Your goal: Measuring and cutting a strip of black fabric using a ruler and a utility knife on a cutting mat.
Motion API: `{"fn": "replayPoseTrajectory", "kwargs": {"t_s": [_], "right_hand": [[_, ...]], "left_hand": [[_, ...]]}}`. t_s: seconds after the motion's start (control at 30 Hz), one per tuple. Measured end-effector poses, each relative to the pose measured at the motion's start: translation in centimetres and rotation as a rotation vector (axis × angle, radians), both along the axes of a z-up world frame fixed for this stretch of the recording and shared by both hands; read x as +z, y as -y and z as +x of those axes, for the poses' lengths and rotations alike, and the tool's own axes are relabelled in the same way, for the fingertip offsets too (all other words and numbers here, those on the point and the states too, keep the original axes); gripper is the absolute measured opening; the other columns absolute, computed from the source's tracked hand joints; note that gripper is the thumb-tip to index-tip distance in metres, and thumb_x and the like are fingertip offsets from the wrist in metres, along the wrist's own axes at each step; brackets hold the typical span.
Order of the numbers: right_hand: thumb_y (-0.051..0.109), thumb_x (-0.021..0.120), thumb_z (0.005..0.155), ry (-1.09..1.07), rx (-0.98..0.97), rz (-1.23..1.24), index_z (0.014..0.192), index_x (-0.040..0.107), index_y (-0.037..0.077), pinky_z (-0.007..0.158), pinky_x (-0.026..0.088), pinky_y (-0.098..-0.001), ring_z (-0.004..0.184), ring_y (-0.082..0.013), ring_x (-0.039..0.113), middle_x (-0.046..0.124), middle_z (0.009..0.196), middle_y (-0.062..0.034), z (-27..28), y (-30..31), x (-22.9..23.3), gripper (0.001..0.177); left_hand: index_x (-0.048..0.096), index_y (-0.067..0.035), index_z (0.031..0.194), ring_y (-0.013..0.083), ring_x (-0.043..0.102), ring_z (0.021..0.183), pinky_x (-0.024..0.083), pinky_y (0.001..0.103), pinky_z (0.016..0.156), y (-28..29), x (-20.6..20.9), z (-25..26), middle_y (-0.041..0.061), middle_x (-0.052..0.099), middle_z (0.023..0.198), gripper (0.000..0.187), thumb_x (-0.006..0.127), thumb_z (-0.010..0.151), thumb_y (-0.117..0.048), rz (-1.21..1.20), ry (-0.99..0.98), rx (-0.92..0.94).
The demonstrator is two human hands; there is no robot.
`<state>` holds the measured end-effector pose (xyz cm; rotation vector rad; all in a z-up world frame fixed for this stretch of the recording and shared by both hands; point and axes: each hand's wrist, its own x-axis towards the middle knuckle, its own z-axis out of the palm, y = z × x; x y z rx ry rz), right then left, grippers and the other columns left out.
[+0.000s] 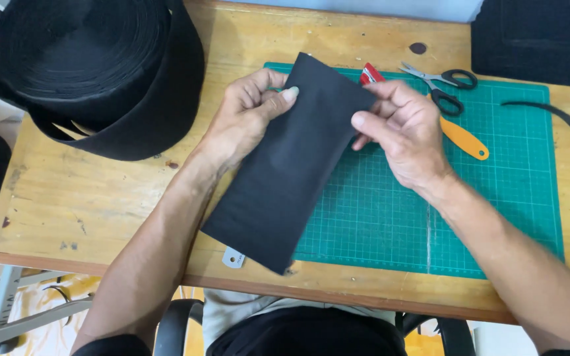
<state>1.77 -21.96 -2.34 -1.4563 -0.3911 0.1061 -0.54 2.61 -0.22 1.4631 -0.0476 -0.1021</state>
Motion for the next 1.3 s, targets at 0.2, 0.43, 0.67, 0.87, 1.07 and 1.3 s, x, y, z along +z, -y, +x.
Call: {"fn": "replayPoseTrajectory", "kwargs": {"t_s": [0.2, 0.43, 0.67, 0.87, 1.07, 1.3], "right_hand": [[0.001, 0.074, 0.091, -0.085, 0.08, -0.011, 0.119, 0.062, -0.004, 0.06, 0.065, -0.029, 0.072, -0.0186, 0.069, 0.072, 0.092, -0.0158, -0.4, -0.5, -1.3, 0.03], [-0.001, 0.074, 0.091, -0.07, 0.116, -0.018, 0.12, 0.061, -0.004, 0.068, 0.067, -0.0307, 0.076, -0.0186, 0.07, 0.073, 0.099, -0.0167, -0.3, -0.4, -1.8, 0.033], [-0.005, 0.077, 0.086, -0.052, 0.147, -0.034, 0.121, 0.06, -0.003, 0.074, 0.066, -0.0302, 0.074, -0.0211, 0.072, 0.075, 0.104, -0.0174, -0.5, -0.3, -1.3, 0.039], [-0.009, 0.076, 0.085, -0.141, 0.007, 0.098, 0.117, 0.059, 0.002, 0.071, 0.069, -0.0344, 0.072, -0.0178, 0.068, 0.064, 0.086, -0.0106, 0.1, -0.2, -1.8, 0.038], [-0.01, 0.075, 0.086, -0.139, -0.206, 0.24, 0.115, 0.061, 0.002, 0.072, 0.068, -0.0311, 0.071, -0.0142, 0.068, 0.066, 0.079, -0.0074, 1.8, 1.2, 0.1, 0.034], [-0.011, 0.074, 0.085, -0.21, -0.32, 0.407, 0.116, 0.062, 0.004, 0.078, 0.068, -0.0341, 0.082, -0.02, 0.073, 0.072, 0.09, -0.009, 2.6, 2.2, 0.6, 0.036]], "left_hand": [[0.051, -0.014, 0.137, 0.0138, 0.072, 0.079, 0.063, 0.027, 0.067, -1.8, -0.1, -0.1, 0.009, 0.072, 0.097, 0.034, 0.063, 0.105, -0.015, -0.071, 0.1, -0.139], [0.054, -0.003, 0.144, 0.0164, 0.057, 0.137, 0.05, 0.026, 0.114, -2.9, -0.8, 0.6, 0.01, 0.059, 0.146, 0.037, 0.06, 0.109, -0.011, 0.074, 0.45, -0.285], [0.05, -0.004, 0.151, 0.0089, 0.066, 0.118, 0.054, 0.019, 0.104, -3.4, -0.7, 0.5, 0.007, 0.069, 0.131, 0.049, 0.066, 0.104, -0.011, -0.009, 0.292, -0.302], [0.042, -0.007, 0.157, 0.0136, 0.069, 0.114, 0.06, 0.026, 0.101, -3.9, 0.1, 0.1, 0.01, 0.068, 0.125, 0.064, 0.07, 0.099, -0.003, -0.05, 0.268, -0.361], [0.04, -0.006, 0.156, 0.0159, 0.059, 0.134, 0.054, 0.028, 0.11, -4.4, 1.8, -0.1, 0.01, 0.056, 0.152, 0.075, 0.069, 0.089, 0.012, -0.002, 0.195, -0.492], [0.067, -0.005, 0.125, 0.0067, 0.058, 0.069, 0.054, 0.021, 0.062, -4.9, 0.6, 1.1, -0.001, 0.058, 0.082, 0.041, 0.078, 0.087, 0.002, 0.106, 0.09, 0.172]]}}
